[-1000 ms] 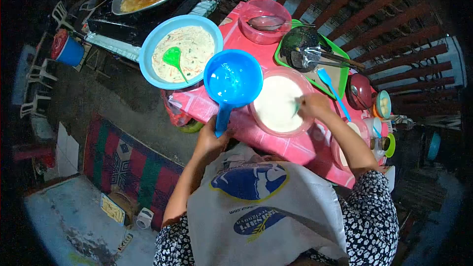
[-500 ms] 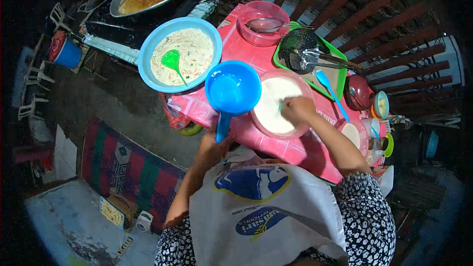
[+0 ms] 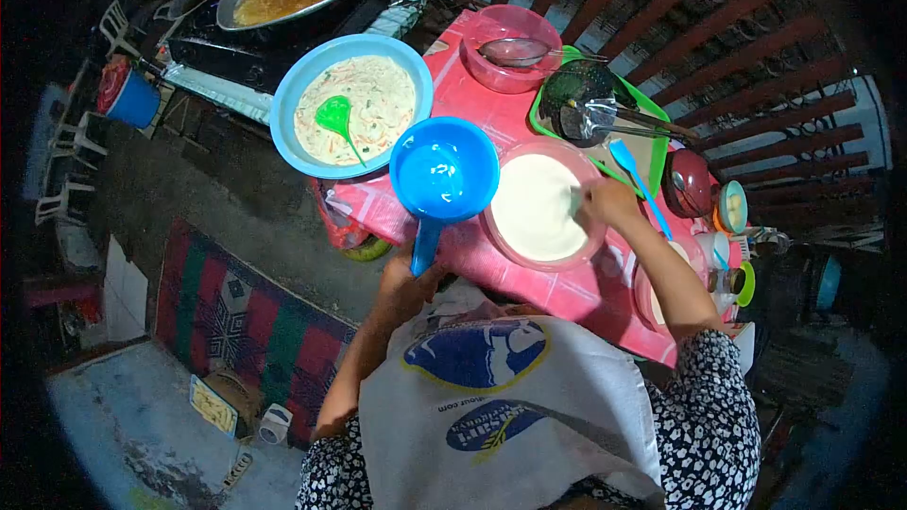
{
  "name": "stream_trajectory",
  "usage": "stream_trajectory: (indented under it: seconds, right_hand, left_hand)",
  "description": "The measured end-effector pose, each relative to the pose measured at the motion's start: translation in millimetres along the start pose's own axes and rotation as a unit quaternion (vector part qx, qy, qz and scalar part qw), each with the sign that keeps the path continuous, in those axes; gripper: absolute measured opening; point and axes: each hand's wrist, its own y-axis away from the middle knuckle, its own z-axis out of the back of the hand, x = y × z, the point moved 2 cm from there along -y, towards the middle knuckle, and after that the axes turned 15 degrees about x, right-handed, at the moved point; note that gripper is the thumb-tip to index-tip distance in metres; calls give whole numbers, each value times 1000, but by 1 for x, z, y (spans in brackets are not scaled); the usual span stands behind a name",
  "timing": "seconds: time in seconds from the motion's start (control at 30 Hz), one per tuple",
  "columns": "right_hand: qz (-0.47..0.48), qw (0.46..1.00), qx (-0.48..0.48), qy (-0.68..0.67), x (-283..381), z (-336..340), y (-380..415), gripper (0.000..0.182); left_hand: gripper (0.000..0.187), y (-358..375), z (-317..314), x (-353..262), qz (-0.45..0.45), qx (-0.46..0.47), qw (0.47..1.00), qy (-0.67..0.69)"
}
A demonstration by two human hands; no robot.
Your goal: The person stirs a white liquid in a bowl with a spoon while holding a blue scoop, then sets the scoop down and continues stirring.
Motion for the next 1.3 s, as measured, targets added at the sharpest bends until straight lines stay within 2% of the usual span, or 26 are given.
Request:
stream_trajectory:
  seconds: [0.1, 0.13, 0.23, 0.27, 0.33, 0.37, 0.43, 0.5, 0.57, 0.6, 0.67, 0.7, 0.77, 0.8, 0.83, 0.9, 0.93, 1.0, 1.03, 1.1, 1.17, 1.27, 1.3]
  right_hand:
    - [5, 999, -53, 9, 34, 10, -9, 22]
    - [65, 995, -58, -42, 43, 2, 1, 22]
    - [110, 993, 34, -34, 41, 4, 38, 24]
    - [112, 993, 34, -34, 32, 7, 32, 24]
    - [6, 1000, 12, -16, 12, 16, 13, 23]
    - [4, 1000, 13, -16, 16, 14, 9, 23]
    - [35, 998, -56, -21, 38, 16, 2, 23]
    - [114, 992, -37, -50, 40, -14, 9, 22]
    - [137, 989, -20, -55, 25, -19, 20, 22]
    - [138, 989, -19, -55, 22, -11, 16, 22]
    - [-23, 999, 39, -13, 8, 8, 1, 25]
    - [-24, 999, 41, -13, 14, 6, 1, 25]
    - [22, 997, 0, -75, 38, 9, 0, 28]
    - [66, 994, -13, -89, 46, 2, 13, 27]
    - [102, 990, 44, -83, 46, -3, 25, 28]
    - [149, 984, 11, -92, 16, -21, 27, 26]
    - [149, 985, 11, -92, 15, -13, 22, 26]
    - [-10, 999, 19, -25, 3, 9, 9, 22]
    - [-11, 999, 19, -25, 9, 9, 7, 22]
    - [41, 997, -16, -59, 34, 7, 4, 20]
    - [108, 990, 1, -90, 45, -8, 25, 21]
    - [99, 994, 3, -53, 15, -9, 20, 23]
    - [48, 998, -26, -34, 7, 1, 4, 21]
  left_hand:
    - [18, -2, -1, 2, 12, -1, 1000, 12]
    - [19, -1, -2, -6, 25, -3, 1000, -1]
    - [21, -1, 1, -9, 23, -5, 999, -31]
    - [21, -1, 2, -7, 10, 0, 999, -50]
    - [21, -8, 2, 4, -4, 5, 1000, -14]
    - [21, -11, 1, 7, -19, 10, 1000, 23]
    - [21, -12, -3, 0, -9, 8, 999, 44]
    - [21, -16, 0, -8, -2, 3, 998, 64]
    - [37, -21, 6, -11, 96, 14, 995, -22]
    - [37, -23, 8, -15, 97, 13, 995, -22]
    - [35, -28, 9, -22, 126, 33, 987, -99]
    - [35, -32, 9, -16, 127, 34, 986, -98]
    - [23, -44, 13, -7, -49, 22, 994, -93]
    - [23, -49, 16, -8, -51, 22, 994, -94]
    - [22, -53, 18, -9, -44, 28, 991, -121]
    - [21, -59, 23, -6, -35, 34, 988, -145]
    - [24, -62, 25, -2, -14, 51, 991, -125]
    - [31, -72, 31, 11, 5, 72, 992, -104]
    - [30, -77, 35, 18, 8, 84, 992, -92]
    - [29, -82, 38, 22, 11, 96, 992, -80]
    - [25, -81, 38, 12, 40, 96, 991, -82]
    - [24, -86, 42, 13, 40, 101, 993, -51]
    - [24, -88, 43, 12, 40, 102, 993, -50]
